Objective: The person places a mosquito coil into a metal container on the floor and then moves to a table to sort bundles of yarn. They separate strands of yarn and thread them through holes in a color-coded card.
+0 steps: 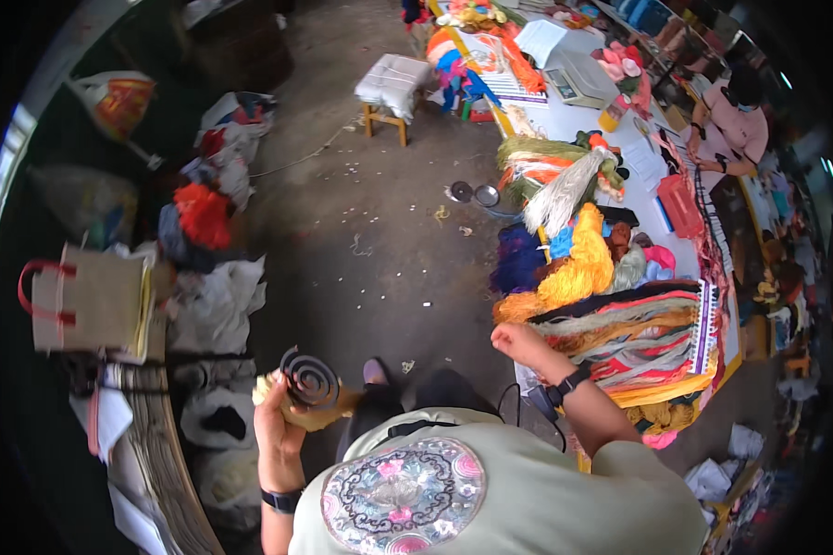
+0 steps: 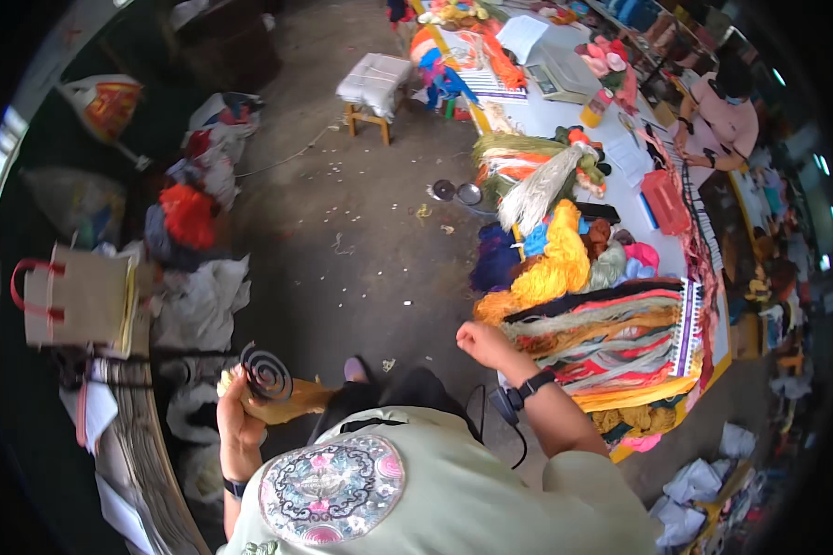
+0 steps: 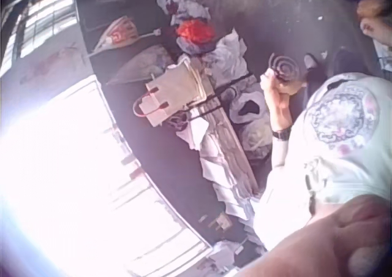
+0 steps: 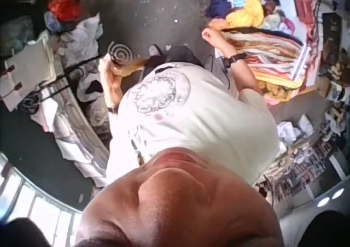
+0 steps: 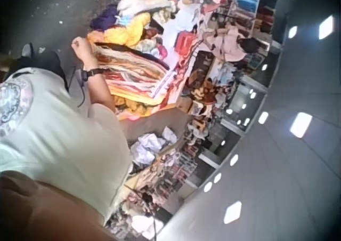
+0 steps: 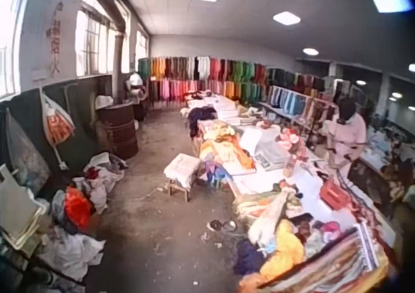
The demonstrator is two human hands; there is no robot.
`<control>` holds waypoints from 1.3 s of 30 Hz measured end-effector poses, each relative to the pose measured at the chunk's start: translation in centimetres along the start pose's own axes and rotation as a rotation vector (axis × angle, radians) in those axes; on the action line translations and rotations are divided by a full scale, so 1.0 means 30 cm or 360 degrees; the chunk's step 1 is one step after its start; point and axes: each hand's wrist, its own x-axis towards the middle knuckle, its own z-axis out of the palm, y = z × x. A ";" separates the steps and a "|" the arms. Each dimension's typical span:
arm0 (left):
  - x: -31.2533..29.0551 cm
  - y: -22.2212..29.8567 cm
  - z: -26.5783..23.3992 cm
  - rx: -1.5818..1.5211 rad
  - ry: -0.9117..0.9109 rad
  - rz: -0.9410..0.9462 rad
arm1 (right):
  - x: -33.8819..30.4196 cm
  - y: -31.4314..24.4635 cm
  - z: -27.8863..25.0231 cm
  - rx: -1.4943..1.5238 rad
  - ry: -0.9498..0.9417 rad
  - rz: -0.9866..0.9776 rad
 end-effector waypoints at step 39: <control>2.811 -0.130 1.412 0.1149 -0.0511 -0.0649 | 2.102 0.645 -0.355 0.1832 0.0904 0.1121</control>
